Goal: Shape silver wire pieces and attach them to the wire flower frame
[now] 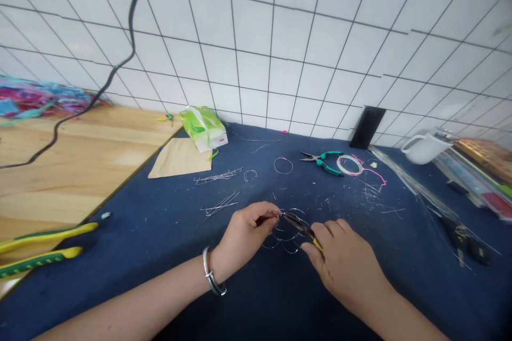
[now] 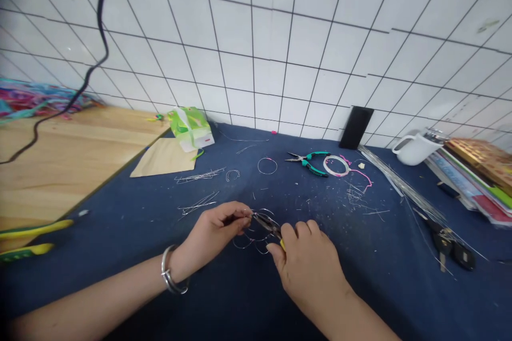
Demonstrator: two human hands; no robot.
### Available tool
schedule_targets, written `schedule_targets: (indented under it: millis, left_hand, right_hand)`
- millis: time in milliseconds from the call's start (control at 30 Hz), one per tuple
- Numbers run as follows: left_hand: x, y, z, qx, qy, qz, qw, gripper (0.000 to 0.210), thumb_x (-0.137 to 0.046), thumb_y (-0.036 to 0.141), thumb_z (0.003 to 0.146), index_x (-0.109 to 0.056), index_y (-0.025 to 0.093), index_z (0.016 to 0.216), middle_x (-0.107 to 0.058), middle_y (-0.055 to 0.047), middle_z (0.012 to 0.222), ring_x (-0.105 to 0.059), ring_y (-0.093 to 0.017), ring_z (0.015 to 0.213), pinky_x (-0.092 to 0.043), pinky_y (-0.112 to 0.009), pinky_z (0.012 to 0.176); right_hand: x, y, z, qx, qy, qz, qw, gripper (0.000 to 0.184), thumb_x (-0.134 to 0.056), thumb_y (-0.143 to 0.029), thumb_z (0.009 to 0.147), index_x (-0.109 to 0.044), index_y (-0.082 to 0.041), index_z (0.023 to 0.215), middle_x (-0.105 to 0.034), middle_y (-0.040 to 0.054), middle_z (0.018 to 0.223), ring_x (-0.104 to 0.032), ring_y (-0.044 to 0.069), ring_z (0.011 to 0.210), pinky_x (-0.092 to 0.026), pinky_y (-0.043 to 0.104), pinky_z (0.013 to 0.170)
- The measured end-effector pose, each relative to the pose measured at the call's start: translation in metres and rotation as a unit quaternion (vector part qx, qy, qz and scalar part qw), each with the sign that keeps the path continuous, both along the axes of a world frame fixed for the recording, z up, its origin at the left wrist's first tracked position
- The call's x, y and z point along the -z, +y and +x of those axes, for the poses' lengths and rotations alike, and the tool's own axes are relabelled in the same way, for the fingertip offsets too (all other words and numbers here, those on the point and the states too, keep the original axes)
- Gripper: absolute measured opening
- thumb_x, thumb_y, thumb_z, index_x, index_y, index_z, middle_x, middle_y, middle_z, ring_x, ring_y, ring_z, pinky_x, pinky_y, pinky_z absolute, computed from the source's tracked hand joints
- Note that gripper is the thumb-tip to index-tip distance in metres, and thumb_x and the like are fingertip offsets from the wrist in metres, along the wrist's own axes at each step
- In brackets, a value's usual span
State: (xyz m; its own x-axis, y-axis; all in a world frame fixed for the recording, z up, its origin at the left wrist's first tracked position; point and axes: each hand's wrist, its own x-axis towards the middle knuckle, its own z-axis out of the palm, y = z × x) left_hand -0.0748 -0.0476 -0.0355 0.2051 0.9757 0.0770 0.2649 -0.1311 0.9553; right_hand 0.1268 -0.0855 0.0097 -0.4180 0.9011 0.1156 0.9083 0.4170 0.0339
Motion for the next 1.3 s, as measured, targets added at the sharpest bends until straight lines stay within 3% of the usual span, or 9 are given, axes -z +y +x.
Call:
schedule_targets:
  millis: [267, 400, 567, 933, 1133, 1300]
  left_hand:
    - [-0.010, 0.003, -0.001, 0.053, -0.033, 0.002, 0.998, 0.011, -0.052, 0.021, 0.082, -0.061, 0.018, 0.088, -0.061, -0.002, 0.086, -0.056, -0.014, 0.078, -0.045, -0.027, 0.073]
    - [-0.013, 0.002, -0.001, 0.097, -0.117, -0.081, 0.985, 0.014, -0.047, 0.026, 0.086, -0.056, 0.017, 0.092, -0.063, -0.003, 0.086, -0.059, -0.015, 0.082, -0.046, -0.031, 0.077]
    - [-0.012, 0.001, 0.002, 0.146, -0.204, -0.178, 0.952, 0.014, -0.044, 0.028, 0.088, -0.050, 0.016, 0.093, -0.063, -0.006, 0.086, -0.064, -0.016, 0.077, -0.050, -0.029, 0.066]
    - [-0.008, 0.005, 0.004, 0.121, -0.148, -0.151, 0.970, 0.009, -0.054, 0.012, 0.077, -0.051, 0.016, 0.084, -0.057, 0.002, 0.072, -0.057, -0.010, 0.065, -0.040, -0.019, 0.052]
    - [-0.007, 0.006, 0.003, 0.113, -0.139, -0.157, 0.971, 0.018, -0.053, 0.012, 0.076, -0.049, 0.018, 0.093, -0.056, 0.000, 0.083, -0.059, -0.010, 0.066, -0.039, -0.018, 0.049]
    - [-0.005, 0.007, 0.002, 0.117, -0.121, -0.152, 0.974, 0.010, -0.052, 0.012, 0.077, -0.051, 0.016, 0.086, -0.055, 0.001, 0.077, -0.058, -0.010, 0.067, -0.040, -0.018, 0.050]
  right_hand:
    - [0.005, 0.002, 0.009, -0.015, 0.058, -0.079, 0.995, 0.034, -0.033, -0.044, 0.090, -0.056, -0.020, 0.087, -0.057, 0.0054, 0.074, -0.051, 0.022, 0.073, -0.039, 0.032, 0.059]
    - [0.005, 0.005, 0.011, -0.017, 0.101, -0.136, 0.985, 0.028, -0.035, -0.041, 0.091, -0.054, -0.020, 0.086, -0.058, 0.0032, 0.075, -0.051, 0.020, 0.073, -0.039, 0.032, 0.063]
    - [0.003, 0.006, 0.011, 0.000, 0.143, -0.197, 0.970, 0.025, -0.037, -0.039, 0.090, -0.052, -0.022, 0.080, -0.057, 0.0005, 0.071, -0.050, 0.018, 0.068, -0.037, 0.030, 0.060]
    - [0.001, 0.009, 0.011, 0.018, 0.229, -0.288, 0.930, 0.027, -0.033, -0.038, 0.092, -0.051, -0.022, 0.080, -0.057, -0.0008, 0.073, -0.051, 0.014, 0.067, -0.036, 0.026, 0.060]
    - [0.003, 0.011, 0.012, 0.034, 0.264, -0.325, 0.908, 0.035, -0.029, -0.046, 0.092, -0.050, -0.021, 0.078, -0.053, -0.0012, 0.071, -0.050, 0.013, 0.064, -0.034, 0.025, 0.057]
    - [0.002, 0.012, 0.013, 0.036, 0.270, -0.337, 0.901, 0.036, -0.030, -0.047, 0.091, -0.050, -0.021, 0.078, -0.054, -0.0014, 0.072, -0.050, 0.012, 0.065, -0.034, 0.025, 0.058]
